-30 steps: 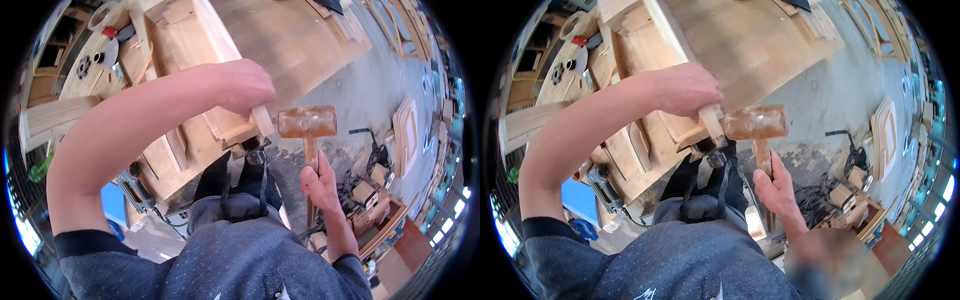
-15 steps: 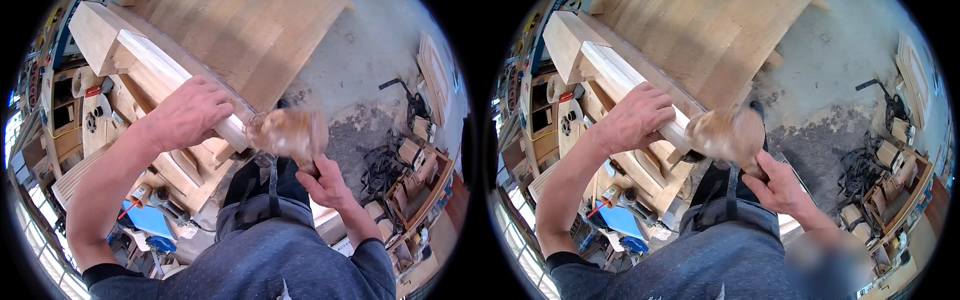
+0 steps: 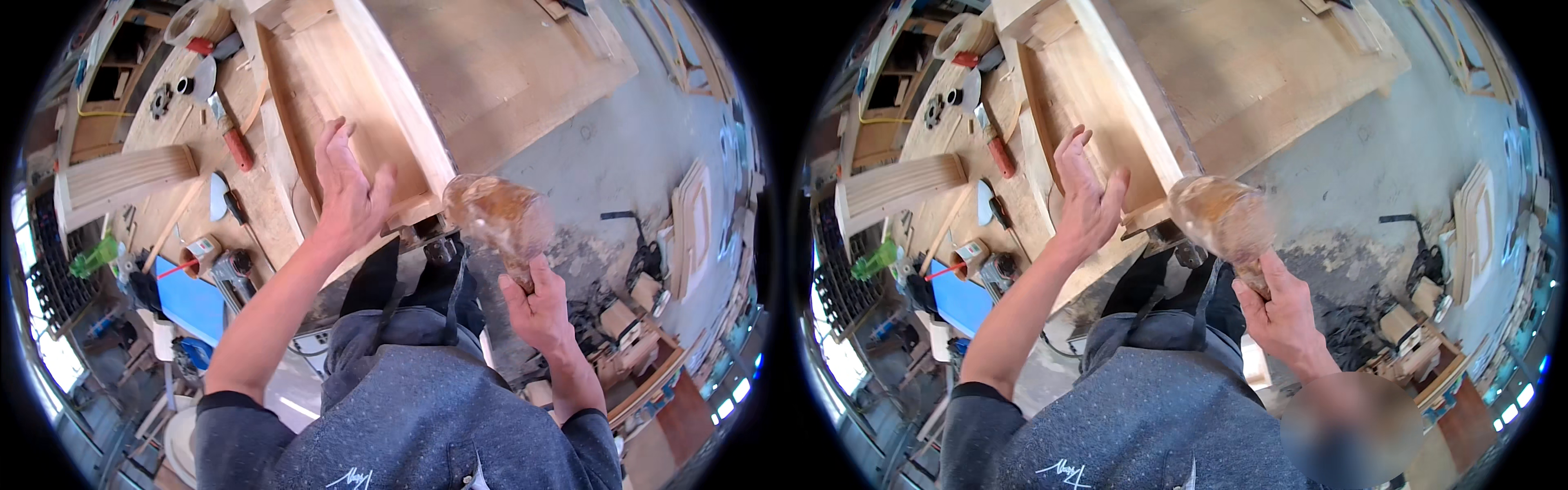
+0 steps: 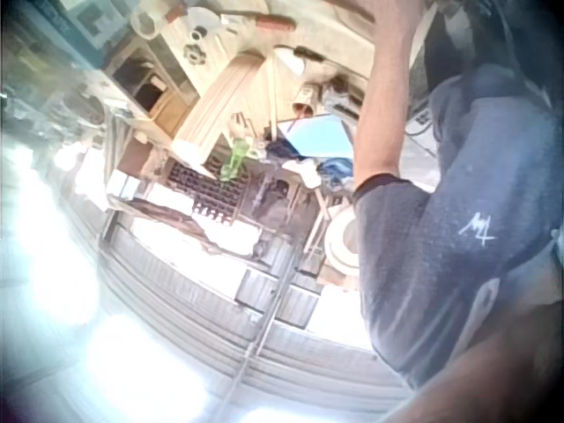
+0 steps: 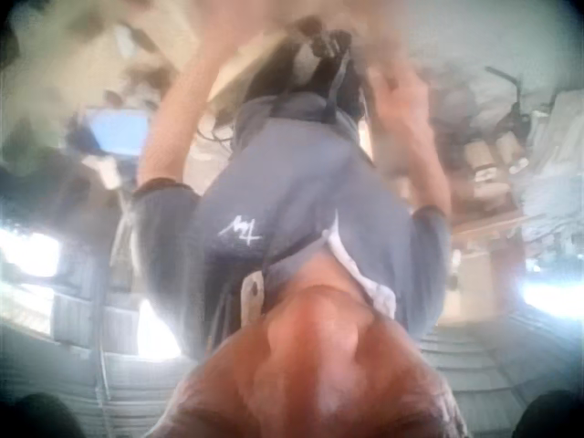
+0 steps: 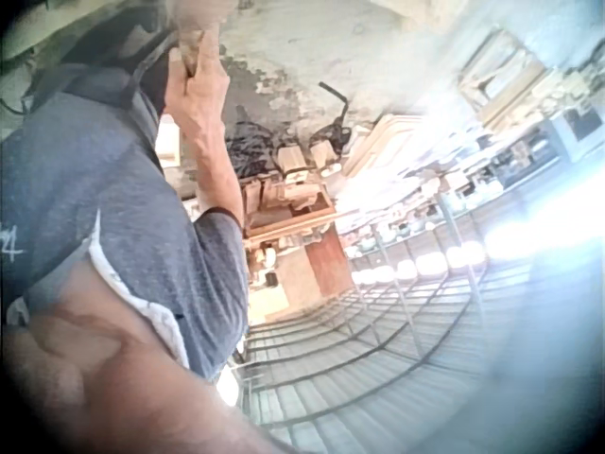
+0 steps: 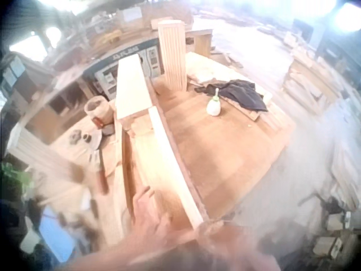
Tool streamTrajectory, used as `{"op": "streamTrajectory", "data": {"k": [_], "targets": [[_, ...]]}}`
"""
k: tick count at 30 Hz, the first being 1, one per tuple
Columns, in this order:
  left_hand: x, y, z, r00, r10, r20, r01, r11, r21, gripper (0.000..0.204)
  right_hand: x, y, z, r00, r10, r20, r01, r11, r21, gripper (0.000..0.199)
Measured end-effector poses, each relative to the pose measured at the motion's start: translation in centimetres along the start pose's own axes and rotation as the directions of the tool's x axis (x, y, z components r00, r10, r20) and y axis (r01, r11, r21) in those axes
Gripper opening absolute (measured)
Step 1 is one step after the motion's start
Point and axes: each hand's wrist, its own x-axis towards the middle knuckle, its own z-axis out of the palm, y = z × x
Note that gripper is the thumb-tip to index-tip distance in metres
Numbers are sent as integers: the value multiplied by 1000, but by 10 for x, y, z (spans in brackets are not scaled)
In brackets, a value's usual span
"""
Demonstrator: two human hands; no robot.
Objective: The person assembles a wooden decorative piece by applying glue to grooves and tapping wooden strips into place with a mallet. They handle various wooden components, including a fluted column and a rectangular frame, on a workbench in a workshop.
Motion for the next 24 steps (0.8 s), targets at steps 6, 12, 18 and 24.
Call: {"op": "streamTrajectory", "data": {"k": [6, 12, 18, 24], "targets": [[-11, 12, 34, 948, -317, 16, 315, 934, -167, 63, 4, -12, 5, 997, -61, -41, 54, 986, -161, 33], [-22, 3, 20, 954, 141, 265, -96, 980, -176, 110, 3, -12, 7, 998, -54, -40, 42, 963, -268, 34], [-12, -3, 20, 924, 173, 342, -102, 971, -216, 116, 5, -16, 8, 979, -186, -85, 147, 929, -340, 20], [-16, -4, 22, 919, 167, 358, -88, 970, -225, 110, 5, -25, 5, 992, -36, -117, -7, 938, -347, 25]]}}
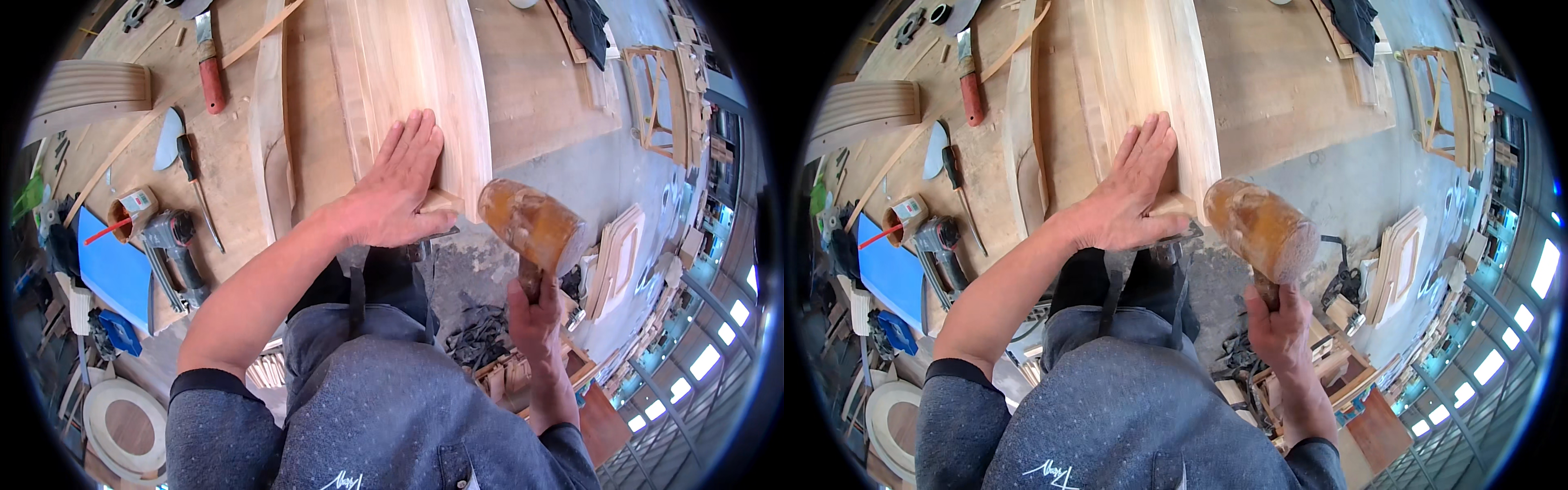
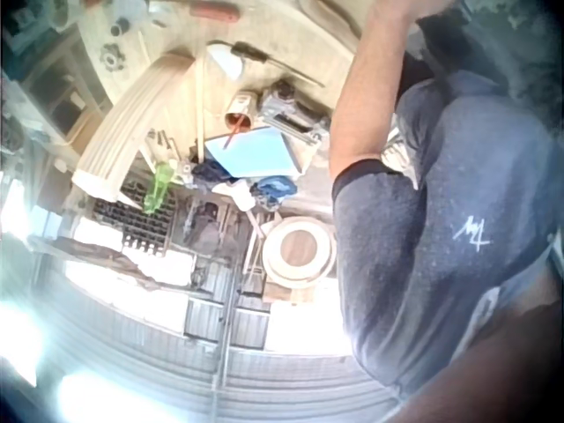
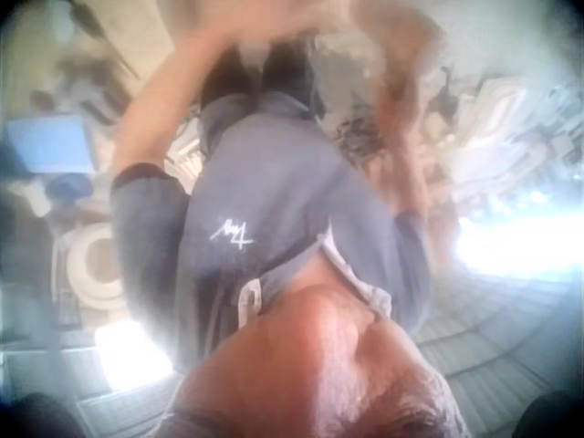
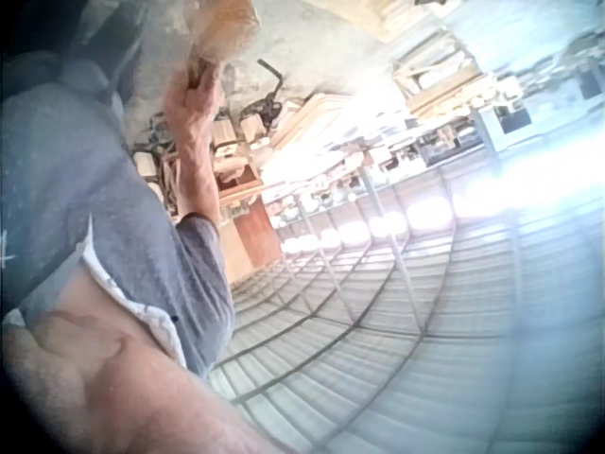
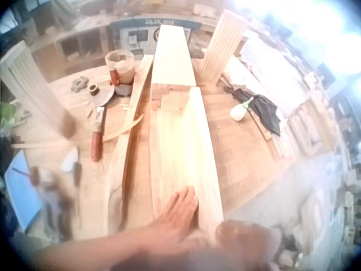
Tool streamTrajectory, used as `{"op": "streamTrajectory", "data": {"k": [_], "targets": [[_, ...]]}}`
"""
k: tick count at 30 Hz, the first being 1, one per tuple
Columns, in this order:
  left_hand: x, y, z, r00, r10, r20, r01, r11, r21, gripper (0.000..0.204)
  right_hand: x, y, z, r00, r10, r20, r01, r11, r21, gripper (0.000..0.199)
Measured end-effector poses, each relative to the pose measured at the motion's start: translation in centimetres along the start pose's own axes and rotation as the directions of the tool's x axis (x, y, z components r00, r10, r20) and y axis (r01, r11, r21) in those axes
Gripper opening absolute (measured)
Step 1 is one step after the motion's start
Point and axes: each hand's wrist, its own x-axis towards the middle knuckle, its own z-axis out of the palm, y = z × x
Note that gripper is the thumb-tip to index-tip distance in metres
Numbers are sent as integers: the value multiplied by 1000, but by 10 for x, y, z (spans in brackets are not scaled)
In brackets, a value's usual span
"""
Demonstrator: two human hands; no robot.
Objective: The person assembles a wooden decorative piece by applying glue to grooves and tapping wooden strips into place with a mallet. They handle various wooden components, including a fluted column and a rectangular frame, on a workbench in a workshop.
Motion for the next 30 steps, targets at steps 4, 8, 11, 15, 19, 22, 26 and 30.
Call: {"op": "streamTrajectory", "data": {"k": [4, 8, 11, 15, 19, 22, 26, 30], "targets": [[3, -5, -3, 1000, -12, 9, 12, 1000, 19, 114, -2, 1, -13, 990, -122, -65, 129, 985, 115, 19], [3, -3, 1, 1000, -7, 6, 7, 998, 55, 116, 4, 15, 2, 998, -23, 66, 27, 998, -49, 23], [4, -3, 1, 1000, -1, -1, 1, 1000, 25, 115, 11, 10, -2, 998, -45, 53, 50, 993, -102, 21], [2, -1, 1, 999, 24, -48, -25, 1000, -16, 107, 11, -10, -7, 994, 113, 9, -112, 993, -43, 19], [4, -2, -4, 999, 10, -49, -11, 999, -37, 109, 2, 5, -17, 983, -84, -166, 137, 929, 344, 21], [2, 1, -6, 1000, 20, -21, -22, 997, -68, 109, 2, 32, -6, 998, -45, 45, 47, 998, -36, 14], [5, -3, -4, 999, 24, -48, -27, 998, -56, 109, 17, 14, 1, 1000, 9, -14, -10, 1000, -14, 10], [4, -5, -5, 998, 17, -56, -20, 998, -55, 108, 8, 3, -23, 997, 66, 49, -77, 957, 280, 11]]}}
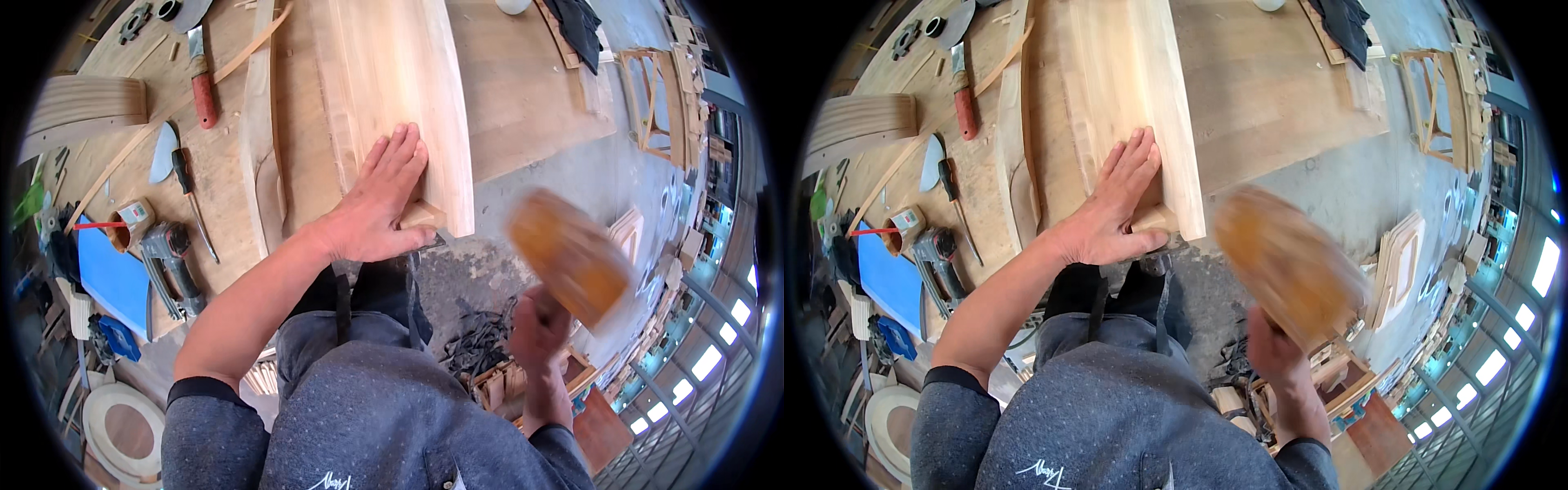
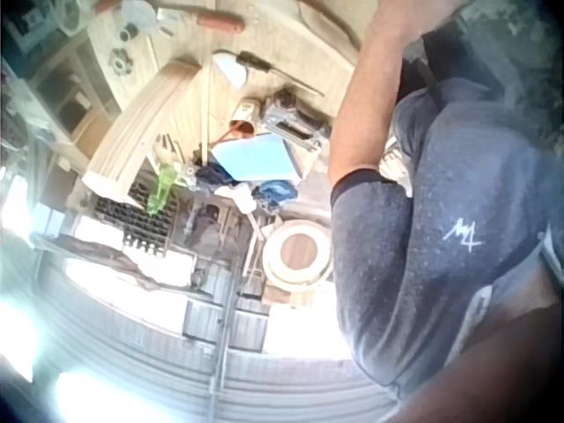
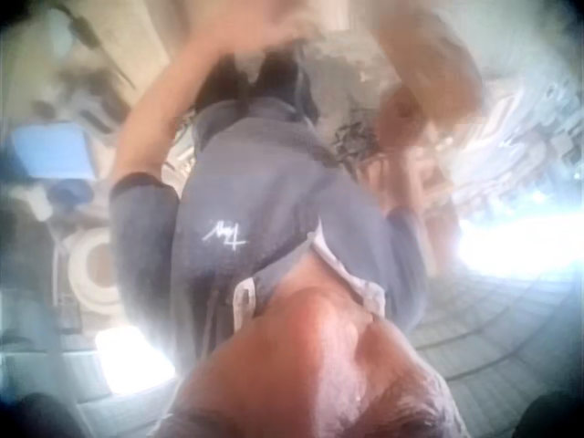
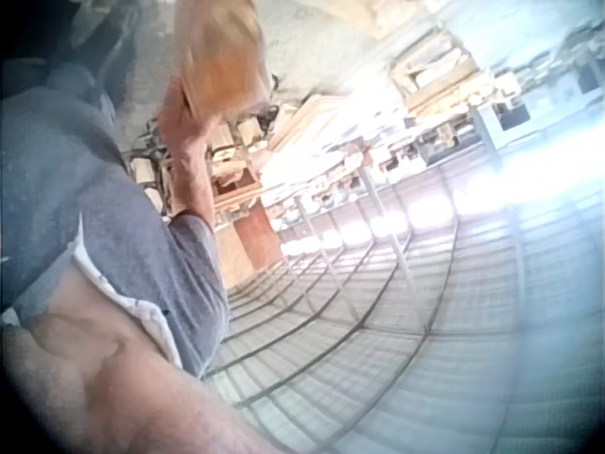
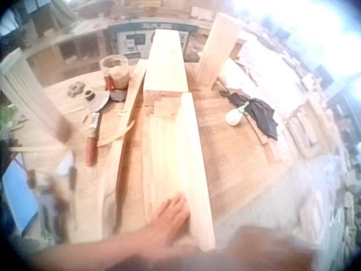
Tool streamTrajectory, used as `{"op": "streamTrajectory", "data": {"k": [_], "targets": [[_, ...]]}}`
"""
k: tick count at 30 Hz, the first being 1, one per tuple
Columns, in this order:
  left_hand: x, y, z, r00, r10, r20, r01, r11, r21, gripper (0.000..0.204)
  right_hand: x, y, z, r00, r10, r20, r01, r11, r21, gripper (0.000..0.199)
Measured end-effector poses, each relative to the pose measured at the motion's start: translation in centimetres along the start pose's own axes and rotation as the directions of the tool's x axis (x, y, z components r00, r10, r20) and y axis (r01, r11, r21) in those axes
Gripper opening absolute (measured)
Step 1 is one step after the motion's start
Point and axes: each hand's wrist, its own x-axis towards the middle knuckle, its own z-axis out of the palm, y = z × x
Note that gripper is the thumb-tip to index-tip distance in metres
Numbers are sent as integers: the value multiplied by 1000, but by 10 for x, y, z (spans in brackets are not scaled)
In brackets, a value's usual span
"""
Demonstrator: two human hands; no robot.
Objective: The person assembles a wooden decorative piece by applying glue to grooves and tapping wooden strips into place with a mallet. They handle various wooden components, including a fluted column and a rectangular frame, on a workbench in a workshop.
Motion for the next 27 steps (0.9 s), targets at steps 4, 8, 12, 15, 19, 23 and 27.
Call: {"op": "streamTrajectory", "data": {"k": [4, 8, 12, 15, 19, 23, 27], "targets": [[-3, 3, 6, 1000, -2, -3, 2, 1000, -6, 108, 2, 13, 8, 972, -230, 57, 237, 941, -241, 7], [-3, 2, 5, 1000, 4, -4, -4, 1000, -18, 108, 6, 14, 17, 988, -17, 154, 68, 940, -335, 10], [-1, 2, 2, 1000, -13, -13, 12, 996, -89, 110, 10, 4, 19, 1000, 3, 24, 5, 950, -314, 16], [2, 4, -9, 999, -35, 24, 38, 986, -165, 110, 14, 9, 18, 996, 81, -19, -83, 985, -153, 22], [10, 7, -34, 991, 40, -130, -40, 999, 6, 105, 21, 18, 25, 909, 400, 113, -413, 837, 358, 21], [58, 53, -91, 934, 336, 116, -345, 776, 528, 73, 23, 43, 31, 891, 386, 240, -453, 706, 545, 19], [114, 66, -81, 718, 306, 626, -670, 547, 501, 27, 24, 64, 36, 821, 439, 366, -571, 618, 541, 20]]}}
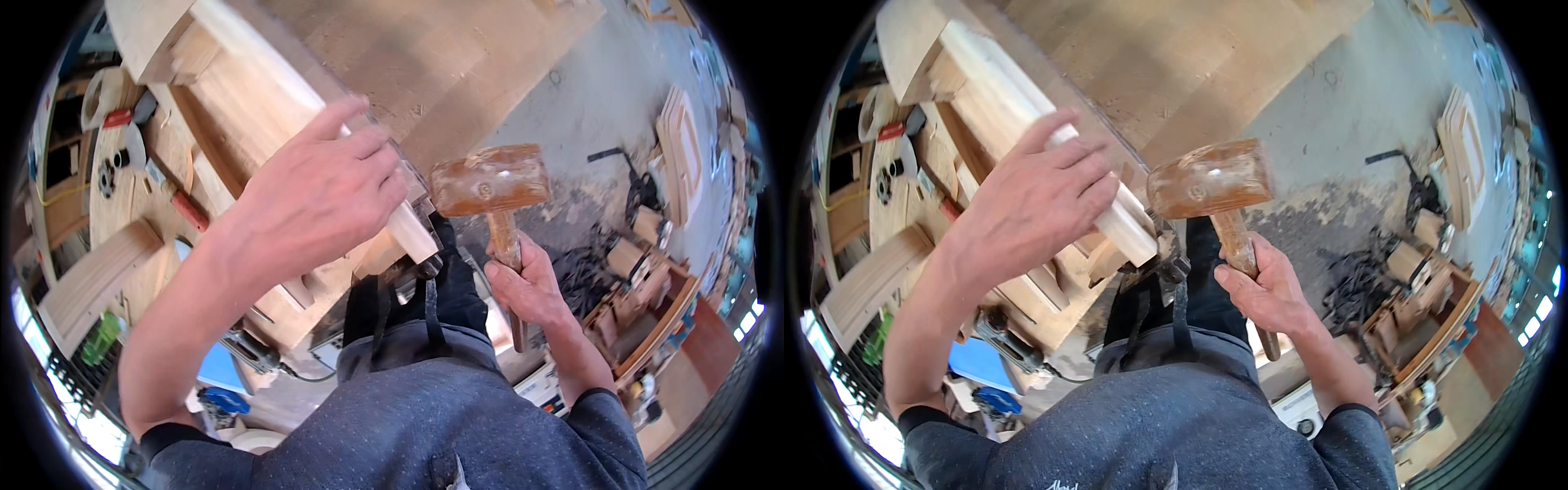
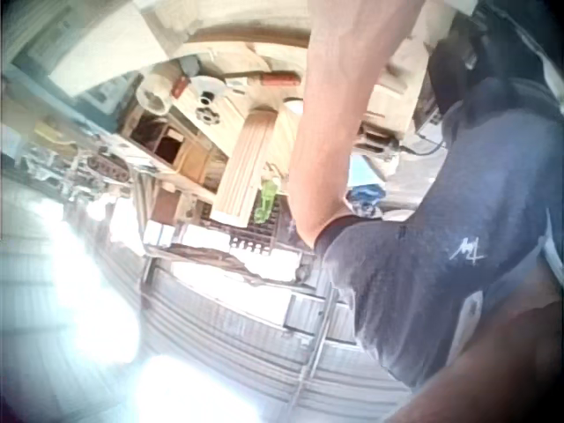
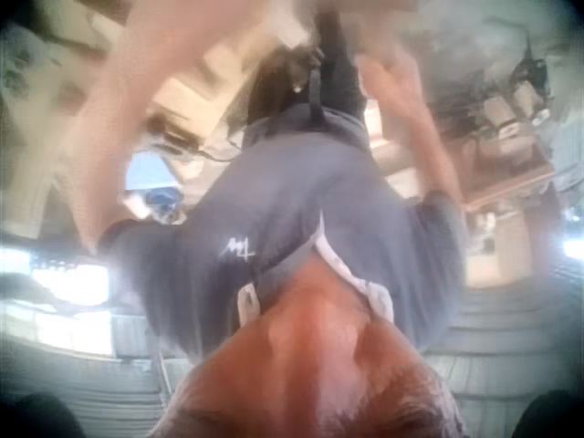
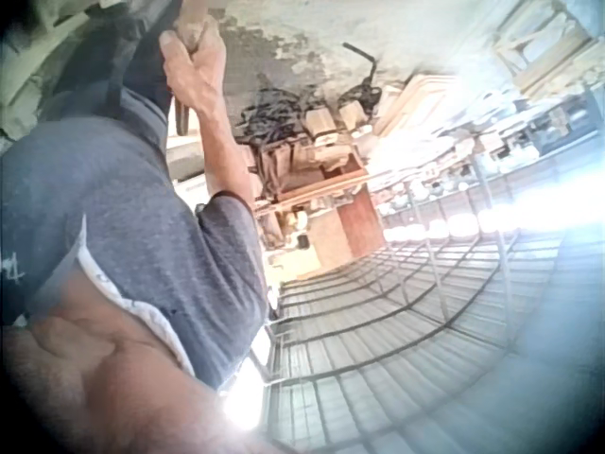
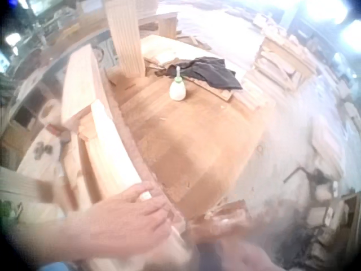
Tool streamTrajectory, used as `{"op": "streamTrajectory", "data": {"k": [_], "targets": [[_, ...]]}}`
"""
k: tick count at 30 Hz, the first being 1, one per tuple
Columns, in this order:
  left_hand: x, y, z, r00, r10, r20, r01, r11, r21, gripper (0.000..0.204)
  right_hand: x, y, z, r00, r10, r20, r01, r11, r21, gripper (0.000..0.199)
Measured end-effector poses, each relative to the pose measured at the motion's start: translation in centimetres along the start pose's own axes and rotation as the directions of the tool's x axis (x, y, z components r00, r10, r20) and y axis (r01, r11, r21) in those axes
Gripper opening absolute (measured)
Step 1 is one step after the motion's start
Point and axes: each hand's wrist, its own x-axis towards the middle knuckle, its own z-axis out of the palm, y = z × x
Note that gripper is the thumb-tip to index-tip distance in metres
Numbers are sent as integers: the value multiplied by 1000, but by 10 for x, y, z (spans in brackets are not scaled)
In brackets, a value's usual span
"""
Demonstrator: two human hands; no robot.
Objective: The person assembles a wooden decorative piece by applying glue to grooves and tapping wooden strips into place with a mallet. They handle various wooden components, including a fluted column and a rectangular frame, on a workbench in a workshop.
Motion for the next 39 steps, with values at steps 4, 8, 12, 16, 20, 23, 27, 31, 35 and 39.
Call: {"op": "streamTrajectory", "data": {"k": [4, 8, 12, 16, 20, 23, 27, 31, 35, 39], "targets": [[33, -16, -1, 968, 174, 179, -164, 984, -70, 8, 6, 12, -7, 999, 6, 39, -7, 999, 33, 26], [37, -17, -5, 943, 165, 287, -130, 982, -139, 10, 15, 23, -12, 994, -28, 102, 22, 998, 62, 30], [43, -20, -3, 926, 172, 336, -129, 981, -147, 15, 29, 41, -11, 957, -260, 129, 274, 955, -110, 31], [43, -20, -4, 905, 157, 396, -105, 983, -149, 24, 25, 15, -19, 982, -9, 189, 11, 1000, -9, 31], [49, -22, -5, 896, 174, 408, -127, 982, -140, 28, 26, 22, -6, 969, -47, 244, 62, 996, -57, 33], [45, -21, -4, 905, 164, 393, -120, 984, -135, 29, 29, 30, -7, 959, -205, 194, 213, 977, -25, 33], [42, -21, 0, 923, 166, 346, -128, 983, -131, 16, 25, 22, -12, 985, -87, 148, 76, 994, 75, 29], [42, -20, -1, 930, 159, 331, -121, 984, -133, 13, 25, 27, 2, 972, -136, 189, 155, 984, -88, 26], [41, -22, -2, 938, 156, 309, -111, 981, -160, 28, 24, 30, -4, 974, -178, 137, 189, 979, -72, 24], [39, -24, 0, 948, 154, 278, -100, 975, -199, 48, 21, 32, -3, 974, -213, 80, 218, 974, -65, 24]]}}
